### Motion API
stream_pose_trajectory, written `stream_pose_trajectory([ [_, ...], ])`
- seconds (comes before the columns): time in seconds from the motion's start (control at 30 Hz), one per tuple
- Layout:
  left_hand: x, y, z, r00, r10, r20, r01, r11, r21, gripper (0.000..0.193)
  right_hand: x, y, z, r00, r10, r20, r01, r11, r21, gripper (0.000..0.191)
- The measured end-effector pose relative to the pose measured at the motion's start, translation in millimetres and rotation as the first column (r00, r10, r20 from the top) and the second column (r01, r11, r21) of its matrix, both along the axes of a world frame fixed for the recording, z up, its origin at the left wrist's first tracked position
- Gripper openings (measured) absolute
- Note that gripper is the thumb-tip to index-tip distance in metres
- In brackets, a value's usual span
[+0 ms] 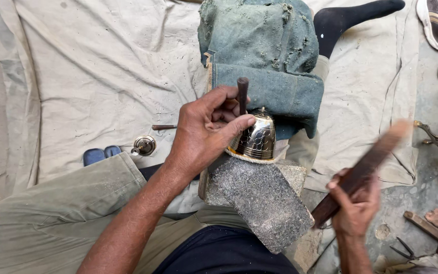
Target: The person sits on the floor holding a punch against a brass bell resting on a sandbag, striking the punch with a wooden mallet to work the bell's surface. They reposition the punch around the bell and turn the bell to reach new areas while continuing to hammer.
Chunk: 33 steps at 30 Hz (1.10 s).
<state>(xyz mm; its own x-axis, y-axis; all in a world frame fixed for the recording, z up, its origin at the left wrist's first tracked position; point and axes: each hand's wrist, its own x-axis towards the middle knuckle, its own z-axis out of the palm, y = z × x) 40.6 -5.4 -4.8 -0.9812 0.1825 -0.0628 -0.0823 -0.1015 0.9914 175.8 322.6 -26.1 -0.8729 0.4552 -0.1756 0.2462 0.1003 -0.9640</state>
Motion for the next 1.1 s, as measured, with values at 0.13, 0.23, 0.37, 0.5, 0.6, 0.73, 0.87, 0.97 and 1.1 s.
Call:
stream_pose_trajectory([
  [0.13, 1, 7, -6, 0.996, 0.069, -0.062, -0.071, 0.997, -0.021, 0.033, -55, 8, 33, 0.89, 0.446, -0.092, -0.452, 0.891, -0.051, 0.063],
  [0.23, -1, 12, -6, 0.997, 0.083, -0.007, -0.083, 0.996, 0.026, 0.034, -96, 6, 63, 0.823, 0.485, 0.297, -0.566, 0.65, 0.507, 0.06],
  [0.37, -4, 16, -5, 0.992, 0.107, 0.064, -0.106, 0.994, -0.027, 0.034, -157, -19, 104, 0.696, 0.465, 0.547, -0.691, 0.228, 0.686, 0.057],
  [0.5, -6, 20, -7, 0.987, 0.125, 0.102, -0.125, 0.992, -0.009, 0.036, -192, -58, 142, 0.666, 0.37, 0.648, -0.579, -0.29, 0.762, 0.044],
  [0.6, -7, 22, -9, 0.982, 0.152, 0.117, -0.156, 0.987, 0.033, 0.039, -218, -75, 151, 0.582, 0.541, 0.607, -0.555, -0.281, 0.783, 0.054],
  [0.73, -5, 25, -9, 0.982, 0.173, 0.072, -0.17, 0.985, -0.037, 0.037, -242, -74, 144, 0.559, 0.644, 0.522, -0.532, -0.204, 0.822, 0.052],
  [0.87, -4, 27, -8, 0.983, 0.173, -0.053, -0.179, 0.976, -0.126, 0.042, -260, -70, 136, 0.442, 0.702, 0.558, -0.526, -0.301, 0.795, 0.067],
  [0.97, -5, 28, -8, 0.98, 0.17, -0.105, -0.184, 0.971, -0.15, 0.045, -265, -64, 127, 0.469, 0.757, 0.454, -0.637, -0.066, 0.768, 0.058],
  [1.1, -7, 26, -10, 0.978, 0.132, -0.159, -0.166, 0.961, -0.222, 0.045, -258, -54, 137, 0.396, 0.646, 0.652, -0.627, -0.329, 0.706, 0.056],
])
